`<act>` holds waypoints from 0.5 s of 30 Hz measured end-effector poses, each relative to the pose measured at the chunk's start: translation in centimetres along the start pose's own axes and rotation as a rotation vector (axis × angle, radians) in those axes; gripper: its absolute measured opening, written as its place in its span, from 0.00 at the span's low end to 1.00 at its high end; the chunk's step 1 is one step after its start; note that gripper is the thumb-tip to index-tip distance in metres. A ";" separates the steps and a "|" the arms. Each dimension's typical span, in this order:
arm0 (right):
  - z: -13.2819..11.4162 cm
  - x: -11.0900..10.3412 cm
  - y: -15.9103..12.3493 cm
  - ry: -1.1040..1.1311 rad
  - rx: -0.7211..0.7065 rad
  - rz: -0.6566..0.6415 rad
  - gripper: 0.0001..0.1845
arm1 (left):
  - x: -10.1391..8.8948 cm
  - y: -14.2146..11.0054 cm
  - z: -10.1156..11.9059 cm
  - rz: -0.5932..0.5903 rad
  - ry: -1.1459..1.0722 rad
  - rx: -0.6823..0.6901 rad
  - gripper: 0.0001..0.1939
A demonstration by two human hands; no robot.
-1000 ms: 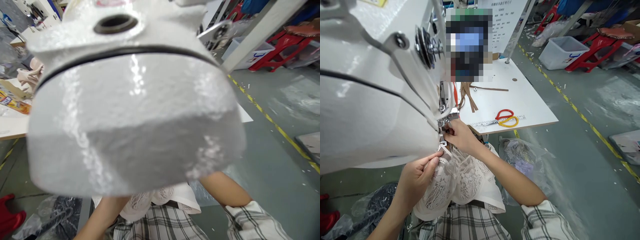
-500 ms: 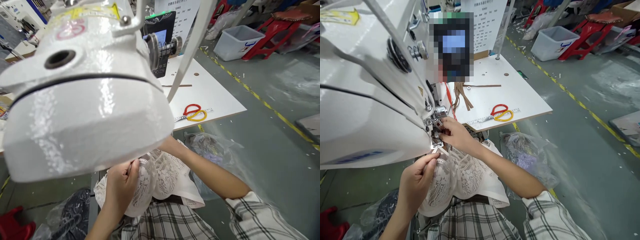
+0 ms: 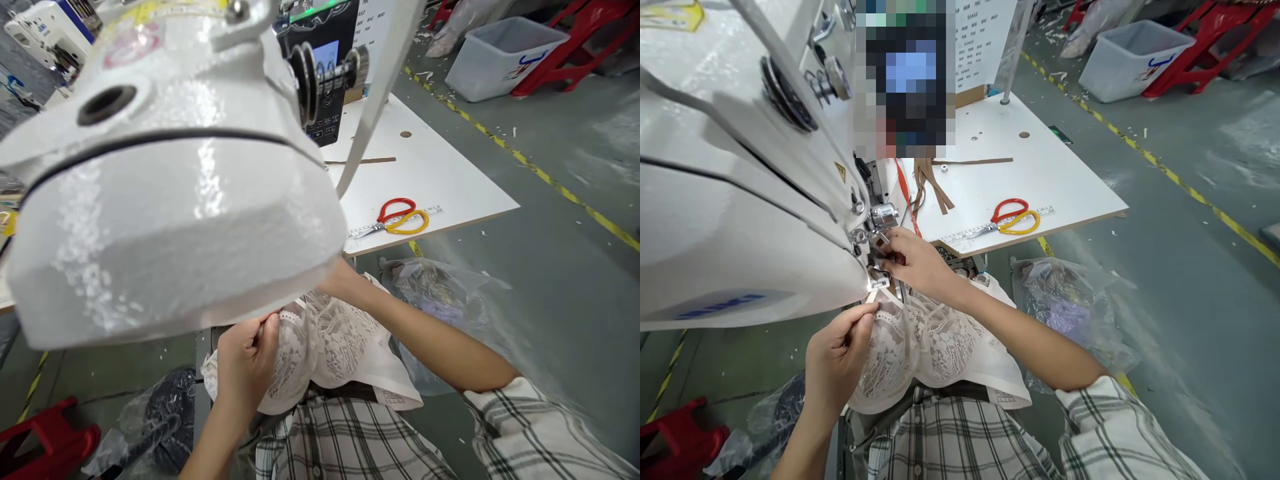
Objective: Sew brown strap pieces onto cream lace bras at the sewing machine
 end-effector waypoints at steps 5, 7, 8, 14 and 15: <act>-0.2 0.0 0.1 0.035 -0.003 0.010 0.03 | -0.1 -0.1 -0.3 0.017 0.011 -0.006 0.13; -0.3 0.0 0.1 0.040 -0.002 0.014 0.04 | -0.1 -0.1 -0.4 0.030 0.008 -0.004 0.13; -0.3 0.0 0.1 0.039 -0.001 0.018 0.04 | -0.1 -0.1 -0.5 0.039 0.007 -0.001 0.13; -0.3 0.1 0.1 0.039 0.003 0.023 0.03 | -0.2 -0.4 -1.0 0.068 -0.022 -0.020 0.12; -0.3 0.1 0.1 0.040 0.003 0.027 0.03 | -0.2 -0.4 -1.1 0.072 -0.033 -0.028 0.12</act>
Point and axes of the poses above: each hand's wrist, its own y-axis towards the middle knuckle, its own x-axis out of the palm, z = x × y, the point moved 5 cm from there along y, towards the middle knuckle, and after that the axes turned 9 degrees about -x, right-handed, at the moved point
